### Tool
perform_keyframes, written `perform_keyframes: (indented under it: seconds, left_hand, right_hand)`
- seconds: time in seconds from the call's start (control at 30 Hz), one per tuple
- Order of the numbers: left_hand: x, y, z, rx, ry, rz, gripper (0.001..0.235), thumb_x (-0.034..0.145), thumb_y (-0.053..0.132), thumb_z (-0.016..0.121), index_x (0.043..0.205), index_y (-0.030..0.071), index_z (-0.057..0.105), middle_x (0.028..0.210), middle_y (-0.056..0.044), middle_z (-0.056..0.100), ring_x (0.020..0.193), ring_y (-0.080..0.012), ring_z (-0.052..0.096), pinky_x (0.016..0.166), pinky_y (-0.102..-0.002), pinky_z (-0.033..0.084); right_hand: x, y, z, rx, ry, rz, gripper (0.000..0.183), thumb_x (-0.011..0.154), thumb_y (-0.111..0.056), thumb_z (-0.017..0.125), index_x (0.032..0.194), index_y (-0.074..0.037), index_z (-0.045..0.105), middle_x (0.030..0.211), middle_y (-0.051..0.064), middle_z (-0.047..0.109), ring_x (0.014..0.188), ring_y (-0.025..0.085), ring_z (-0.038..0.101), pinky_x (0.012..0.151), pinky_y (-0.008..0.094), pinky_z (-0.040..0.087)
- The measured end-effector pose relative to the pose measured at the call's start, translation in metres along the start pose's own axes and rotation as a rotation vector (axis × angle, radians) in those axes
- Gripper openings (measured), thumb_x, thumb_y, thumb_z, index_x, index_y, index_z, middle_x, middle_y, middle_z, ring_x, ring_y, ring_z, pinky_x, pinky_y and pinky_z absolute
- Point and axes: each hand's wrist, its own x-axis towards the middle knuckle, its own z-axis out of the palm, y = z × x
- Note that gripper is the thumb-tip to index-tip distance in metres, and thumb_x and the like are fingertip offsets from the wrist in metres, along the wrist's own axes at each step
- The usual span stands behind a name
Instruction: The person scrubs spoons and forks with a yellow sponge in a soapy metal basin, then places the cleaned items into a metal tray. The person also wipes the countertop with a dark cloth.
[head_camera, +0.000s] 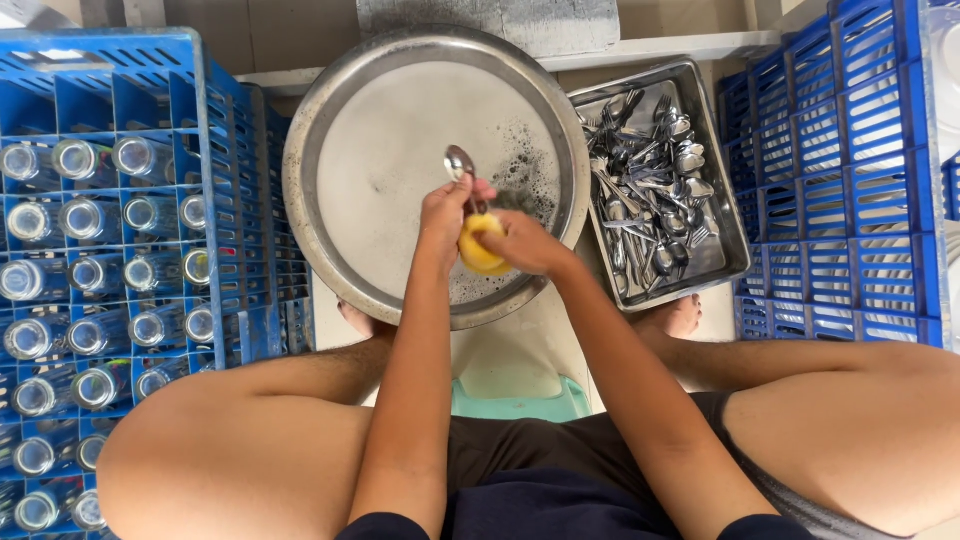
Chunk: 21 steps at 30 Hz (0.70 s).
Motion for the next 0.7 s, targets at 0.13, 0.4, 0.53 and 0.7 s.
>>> perform_keyframes:
  seconds: [0.13, 0.4, 0.53, 0.7]
  left_hand:
    - [0.016, 0.0, -0.01, 0.008, 0.177, 0.063, 0.026, 0.09, 0.029, 0.041, 0.082, 0.009, 0.055, 0.067, -0.002, 0.058, 0.071, -0.0112, 0.06, 0.075, -0.024, 0.047]
    - [0.003, 0.006, -0.005, 0.29, 0.073, -0.019, 0.027, 0.088, 0.035, 0.041, 0.082, 0.014, 0.056, 0.098, -0.006, 0.05, 0.102, -0.0217, 0.043, 0.092, -0.04, 0.03]
    - [-0.044, 0.035, 0.02, 0.26, -0.02, -0.112, 0.032, 0.083, 0.037, 0.047, 0.085, 0.01, 0.062, 0.132, -0.014, 0.032, 0.126, -0.034, 0.02, 0.1, -0.046, 0.018]
    - [0.0, -0.017, -0.001, 0.292, 0.154, -0.035, 0.026, 0.079, 0.037, 0.054, 0.082, 0.015, 0.068, 0.114, -0.013, 0.04, 0.106, -0.026, 0.041, 0.083, -0.03, 0.039]
  right_hand:
    - [-0.012, -0.006, -0.001, -0.291, -0.143, 0.061, 0.031, 0.072, -0.024, 0.055, 0.087, 0.002, 0.061, 0.084, 0.023, 0.06, 0.084, 0.038, 0.056, 0.077, 0.044, 0.041]
    - [0.019, 0.021, 0.008, -0.081, 0.262, 0.237, 0.054, 0.078, -0.054, 0.049, 0.108, -0.009, 0.052, 0.092, 0.01, 0.059, 0.088, 0.024, 0.057, 0.076, 0.038, 0.045]
    - [0.008, -0.014, 0.009, 0.708, 0.294, 0.175, 0.059, 0.078, -0.013, 0.046, 0.133, -0.008, 0.024, 0.108, 0.014, 0.047, 0.09, 0.022, 0.053, 0.082, 0.037, 0.047]
    - [0.024, 0.024, 0.019, 0.359, 0.275, 0.151, 0.05, 0.076, -0.021, 0.054, 0.121, -0.016, 0.034, 0.115, 0.012, 0.047, 0.096, 0.023, 0.053, 0.079, 0.036, 0.046]
